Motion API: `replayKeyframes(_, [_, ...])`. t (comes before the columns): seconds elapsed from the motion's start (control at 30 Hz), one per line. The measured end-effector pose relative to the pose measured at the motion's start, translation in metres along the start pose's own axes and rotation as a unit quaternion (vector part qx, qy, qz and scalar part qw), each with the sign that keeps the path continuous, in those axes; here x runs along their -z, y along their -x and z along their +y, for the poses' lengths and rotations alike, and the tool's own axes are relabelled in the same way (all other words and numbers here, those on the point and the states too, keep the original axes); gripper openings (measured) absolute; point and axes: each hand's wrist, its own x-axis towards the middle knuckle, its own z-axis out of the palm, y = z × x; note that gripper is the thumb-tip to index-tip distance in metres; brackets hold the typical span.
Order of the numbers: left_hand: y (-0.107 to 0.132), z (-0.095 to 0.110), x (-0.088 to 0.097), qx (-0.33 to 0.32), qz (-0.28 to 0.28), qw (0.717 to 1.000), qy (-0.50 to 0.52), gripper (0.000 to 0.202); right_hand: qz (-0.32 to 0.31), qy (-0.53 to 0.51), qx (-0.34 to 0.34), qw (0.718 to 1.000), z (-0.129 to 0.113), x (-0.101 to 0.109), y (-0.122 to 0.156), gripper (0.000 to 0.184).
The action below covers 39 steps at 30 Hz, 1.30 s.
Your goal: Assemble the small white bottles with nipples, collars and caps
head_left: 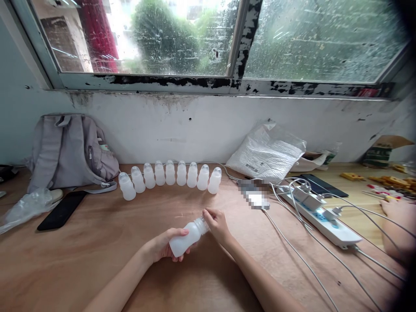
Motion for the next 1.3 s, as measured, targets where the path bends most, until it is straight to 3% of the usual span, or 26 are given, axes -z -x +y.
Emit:
replayKeyframes(0.1, [0.003,0.0,0.002,-0.005,-0.007,0.999,-0.037,0.041,-0.007,-0.004,-0.051,0.999,0.006,0.004,-0.005,0.039])
replayKeyframes(0.2, [0.012,0.0,0.008,-0.004,-0.018,0.997,-0.078,0.037,0.044,0.019,-0.112,0.993,0.019,0.019,-0.012,0.042])
replayKeyframes(0.4, [0.018,0.001,0.018,-0.043,0.027,0.998,-0.026,0.044,0.099,0.243,-0.126,0.957,0.047,0.045,-0.021,0.039])
replayKeyframes(0.53, [0.012,-0.001,0.02,-0.081,0.05,0.995,0.04,0.045,0.056,0.256,-0.077,0.962,0.053,0.035,-0.021,0.041])
replayKeyframes(0.63, [0.01,-0.002,0.02,-0.092,0.06,0.992,0.063,0.045,0.009,0.265,-0.08,0.961,0.052,0.032,-0.021,0.05])
replayKeyframes(0.83, [0.012,-0.001,0.018,-0.097,0.064,0.991,0.062,0.044,-0.086,0.236,-0.125,0.96,0.055,0.056,-0.022,0.051])
replayKeyframes(1.0, [0.012,-0.001,0.017,-0.103,0.053,0.992,0.055,0.042,-0.074,0.27,-0.112,0.954,0.062,0.061,-0.024,0.031])
replayKeyframes(1.17, [0.013,0.0,0.016,-0.099,0.06,0.992,0.048,0.043,-0.031,0.314,-0.097,0.944,0.067,0.048,-0.024,0.041])
replayKeyframes(1.3, [0.014,0.001,0.013,-0.098,0.061,0.993,0.037,0.045,-0.017,0.327,-0.093,0.94,0.067,0.04,-0.024,0.036])
